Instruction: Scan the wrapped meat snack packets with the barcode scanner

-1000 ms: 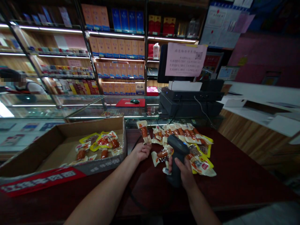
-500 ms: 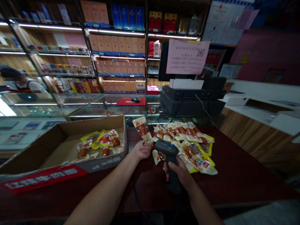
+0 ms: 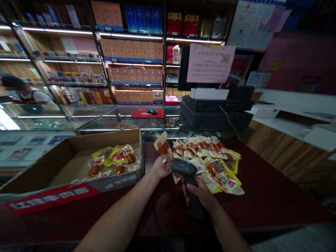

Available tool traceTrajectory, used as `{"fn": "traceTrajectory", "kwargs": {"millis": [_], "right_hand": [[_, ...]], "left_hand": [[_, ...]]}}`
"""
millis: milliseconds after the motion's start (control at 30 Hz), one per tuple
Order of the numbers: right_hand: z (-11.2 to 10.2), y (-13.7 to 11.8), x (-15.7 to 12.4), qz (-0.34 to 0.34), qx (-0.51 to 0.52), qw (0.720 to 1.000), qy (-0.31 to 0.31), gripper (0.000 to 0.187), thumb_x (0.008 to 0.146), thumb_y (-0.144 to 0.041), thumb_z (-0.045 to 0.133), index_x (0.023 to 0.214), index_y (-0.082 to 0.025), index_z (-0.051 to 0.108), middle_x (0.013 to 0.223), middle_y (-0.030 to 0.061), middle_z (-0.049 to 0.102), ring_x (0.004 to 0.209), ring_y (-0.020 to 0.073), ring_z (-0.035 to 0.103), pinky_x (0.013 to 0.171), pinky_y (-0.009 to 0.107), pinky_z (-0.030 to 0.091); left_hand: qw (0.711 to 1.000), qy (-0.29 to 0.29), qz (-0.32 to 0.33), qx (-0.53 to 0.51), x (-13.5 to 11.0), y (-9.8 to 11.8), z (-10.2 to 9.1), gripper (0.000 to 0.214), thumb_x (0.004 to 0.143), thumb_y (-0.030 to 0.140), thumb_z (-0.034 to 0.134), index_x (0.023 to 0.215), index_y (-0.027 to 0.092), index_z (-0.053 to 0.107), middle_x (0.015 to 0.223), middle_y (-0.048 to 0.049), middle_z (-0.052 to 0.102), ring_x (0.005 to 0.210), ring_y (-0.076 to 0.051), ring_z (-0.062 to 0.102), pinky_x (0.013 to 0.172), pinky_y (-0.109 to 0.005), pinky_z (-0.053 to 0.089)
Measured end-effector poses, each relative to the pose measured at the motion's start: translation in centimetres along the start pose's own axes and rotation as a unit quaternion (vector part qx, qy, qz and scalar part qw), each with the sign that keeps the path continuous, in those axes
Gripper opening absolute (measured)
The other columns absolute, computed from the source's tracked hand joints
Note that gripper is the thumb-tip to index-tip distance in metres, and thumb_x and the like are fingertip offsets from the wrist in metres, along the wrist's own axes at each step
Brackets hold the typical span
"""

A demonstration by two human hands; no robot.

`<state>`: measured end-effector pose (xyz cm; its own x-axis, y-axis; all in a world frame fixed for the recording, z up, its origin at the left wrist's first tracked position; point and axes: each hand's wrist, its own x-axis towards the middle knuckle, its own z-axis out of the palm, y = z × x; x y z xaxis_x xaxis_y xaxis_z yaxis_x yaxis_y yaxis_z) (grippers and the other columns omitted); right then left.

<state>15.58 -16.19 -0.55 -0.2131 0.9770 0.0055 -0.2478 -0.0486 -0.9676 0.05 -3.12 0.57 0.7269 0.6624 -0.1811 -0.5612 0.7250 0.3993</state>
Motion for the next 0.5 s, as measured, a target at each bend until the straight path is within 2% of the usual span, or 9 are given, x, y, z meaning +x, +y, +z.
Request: {"fn": "traceTrajectory", "kwargs": {"millis": [167, 267, 333, 400, 500], "right_hand": [[0.03, 0.03, 0.07, -0.012, 0.002, 1.000, -0.007, 0.037, 0.070, -0.045, 0.067, 0.090, -0.018, 0.050, 0.058, -0.0036, 0.061, 0.039, 0.0109, 0.055, 0.038, 0.022, 0.046], [0.00, -0.04, 0.05, -0.013, 0.005, 1.000, -0.010, 0.036, 0.070, -0.044, 0.067, 0.088, -0.017, 0.051, 0.059, -0.0034, 0.061, 0.040, 0.0101, 0.055, 0.038, 0.022, 0.046], [-0.02, -0.15, 0.00, -0.016, 0.009, 1.000, -0.009, 0.036, 0.070, -0.044, 0.066, 0.090, -0.017, 0.051, 0.060, -0.0031, 0.061, 0.040, 0.0098, 0.055, 0.039, 0.021, 0.046], [-0.04, -0.28, -0.05, -0.023, 0.015, 1.000, -0.007, 0.036, 0.071, -0.043, 0.066, 0.091, -0.016, 0.052, 0.060, -0.0029, 0.061, 0.040, 0.0098, 0.055, 0.039, 0.021, 0.046], [-0.09, -0.33, -0.05, -0.032, 0.022, 0.999, 0.000, 0.034, 0.071, -0.043, 0.066, 0.088, -0.016, 0.052, 0.059, -0.0028, 0.060, 0.040, 0.0098, 0.055, 0.039, 0.021, 0.046]], "left_hand": [[0.995, 0.057, 0.078, -0.028, 0.32, -0.14, 0.69, 0.026, 0.082, 0.006, 0.036, 0.058, 0.016, 0.038, 0.043, 0.0063, 0.027, 0.029, -0.002, 0.023, 0.026, -0.011, 0.014], [0.986, 0.026, 0.135, -0.095, 0.04, 0.04, 0.46, 0.028, 0.081, 0.000, 0.031, 0.058, 0.016, 0.035, 0.046, 0.0064, 0.028, 0.031, -0.001, 0.026, 0.028, -0.009, 0.019], [0.981, 0.012, 0.141, -0.136, -0.16, 0.24, 0.25, 0.029, 0.081, -0.002, 0.029, 0.058, 0.016, 0.033, 0.049, 0.0058, 0.030, 0.033, -0.001, 0.031, 0.031, -0.007, 0.026], [0.978, 0.037, 0.134, -0.155, -0.26, 0.46, 0.25, 0.028, 0.080, -0.002, 0.029, 0.061, 0.016, 0.037, 0.053, 0.0045, 0.035, 0.037, -0.001, 0.037, 0.034, -0.008, 0.033], [0.974, 0.104, 0.145, -0.137, -0.13, 0.63, 0.62, 0.023, 0.079, -0.003, 0.031, 0.071, 0.014, 0.046, 0.061, -0.0001, 0.046, 0.046, -0.005, 0.048, 0.039, -0.011, 0.041]]}}
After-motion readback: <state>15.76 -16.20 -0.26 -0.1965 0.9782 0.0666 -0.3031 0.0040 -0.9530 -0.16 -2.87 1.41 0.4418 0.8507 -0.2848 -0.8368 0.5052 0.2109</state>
